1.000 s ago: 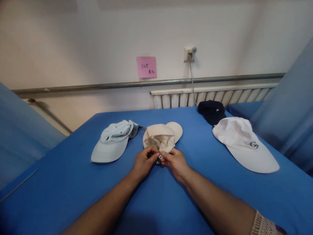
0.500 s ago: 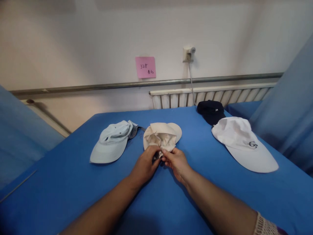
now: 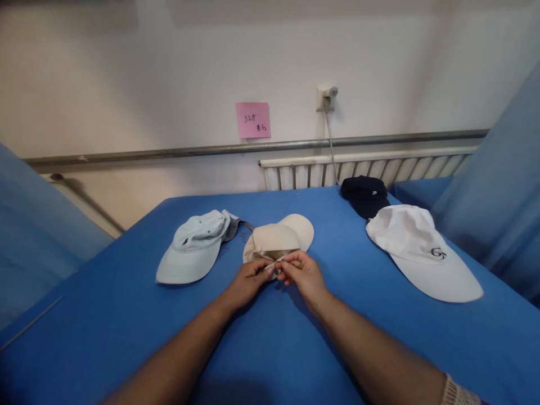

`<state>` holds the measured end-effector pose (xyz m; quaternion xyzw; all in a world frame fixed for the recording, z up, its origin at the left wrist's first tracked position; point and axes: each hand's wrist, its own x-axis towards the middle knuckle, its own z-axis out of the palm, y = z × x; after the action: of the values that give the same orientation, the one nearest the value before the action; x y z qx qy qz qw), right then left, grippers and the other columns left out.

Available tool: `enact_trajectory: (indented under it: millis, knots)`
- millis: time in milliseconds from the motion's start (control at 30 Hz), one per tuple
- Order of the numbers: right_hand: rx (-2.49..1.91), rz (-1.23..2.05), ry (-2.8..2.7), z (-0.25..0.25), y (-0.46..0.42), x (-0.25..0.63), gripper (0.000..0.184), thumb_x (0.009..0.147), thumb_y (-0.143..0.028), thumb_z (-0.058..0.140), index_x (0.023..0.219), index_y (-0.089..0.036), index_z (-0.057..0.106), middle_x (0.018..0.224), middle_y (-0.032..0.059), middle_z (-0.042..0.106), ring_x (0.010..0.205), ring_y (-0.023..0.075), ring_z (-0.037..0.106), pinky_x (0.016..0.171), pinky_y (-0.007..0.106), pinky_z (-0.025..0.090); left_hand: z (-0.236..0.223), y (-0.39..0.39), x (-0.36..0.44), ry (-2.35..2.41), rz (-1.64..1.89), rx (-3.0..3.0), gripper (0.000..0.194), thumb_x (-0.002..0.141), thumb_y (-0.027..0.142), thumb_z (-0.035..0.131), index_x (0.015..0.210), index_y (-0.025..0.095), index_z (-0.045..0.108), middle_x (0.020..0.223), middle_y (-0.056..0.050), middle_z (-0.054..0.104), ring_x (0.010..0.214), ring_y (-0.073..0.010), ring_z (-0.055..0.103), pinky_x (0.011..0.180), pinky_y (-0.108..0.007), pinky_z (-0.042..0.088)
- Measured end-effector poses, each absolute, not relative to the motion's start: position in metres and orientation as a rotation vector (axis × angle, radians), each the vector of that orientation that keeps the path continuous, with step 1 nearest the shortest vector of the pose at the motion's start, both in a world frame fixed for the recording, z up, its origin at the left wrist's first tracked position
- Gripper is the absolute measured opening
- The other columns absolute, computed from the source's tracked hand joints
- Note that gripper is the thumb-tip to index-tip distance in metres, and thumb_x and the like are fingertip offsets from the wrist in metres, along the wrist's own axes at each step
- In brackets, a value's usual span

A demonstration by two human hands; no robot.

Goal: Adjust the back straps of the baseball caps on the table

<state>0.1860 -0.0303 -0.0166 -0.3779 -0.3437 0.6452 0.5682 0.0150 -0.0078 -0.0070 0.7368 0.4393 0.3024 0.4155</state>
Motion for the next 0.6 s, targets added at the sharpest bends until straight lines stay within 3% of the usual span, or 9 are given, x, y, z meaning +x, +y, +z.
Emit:
enact_trajectory:
  millis: [267, 467, 600]
  knots:
    - [-0.98, 1.298, -1.021, -0.034, -0.023, 0.181, 0.028, 0.062, -0.04, 0.082, 0.072, -0.019, 0.064, 0.063, -0.0001, 0.065, 0.057, 0.0126, 0.056, 0.054, 0.025, 0.041, -0.013, -0.002, 0.013, 1.062, 0.742, 1.674, 0.036, 0.085, 0.047, 0.056, 0.086, 0.014, 0.069, 0.079, -0.004, 0.064, 0.074, -0.0162, 0.053, 0.067, -0.026, 0.04]
    - [-1.134, 1.169, -1.242, -0.05, -0.021, 0.183, 0.021, 0.068, -0.035, 0.076, 0.073, -0.019, 0.063, 0.066, -0.0015, 0.062, 0.056, 0.0115, 0.05, 0.054, 0.025, 0.038, -0.014, 0.0, 0.013, 1.141, 0.768, 1.649, 0.034, 0.083, 0.046, 0.055, 0.074, 0.015, 0.063, 0.064, 0.001, 0.055, 0.064, -0.0142, 0.047, 0.06, -0.025, 0.035]
    - [-1.148, 1.145, -1.287, -0.053, -0.02, 0.183, 0.018, 0.07, -0.032, 0.071, 0.065, -0.021, 0.058, 0.06, -0.0032, 0.058, 0.055, 0.0121, 0.048, 0.054, 0.025, 0.036, -0.01, -0.004, 0.014, 1.117, 0.76, 1.773, 0.029, 0.085, 0.042, 0.056, 0.086, 0.015, 0.066, 0.079, -0.002, 0.063, 0.074, -0.0164, 0.054, 0.067, -0.026, 0.04]
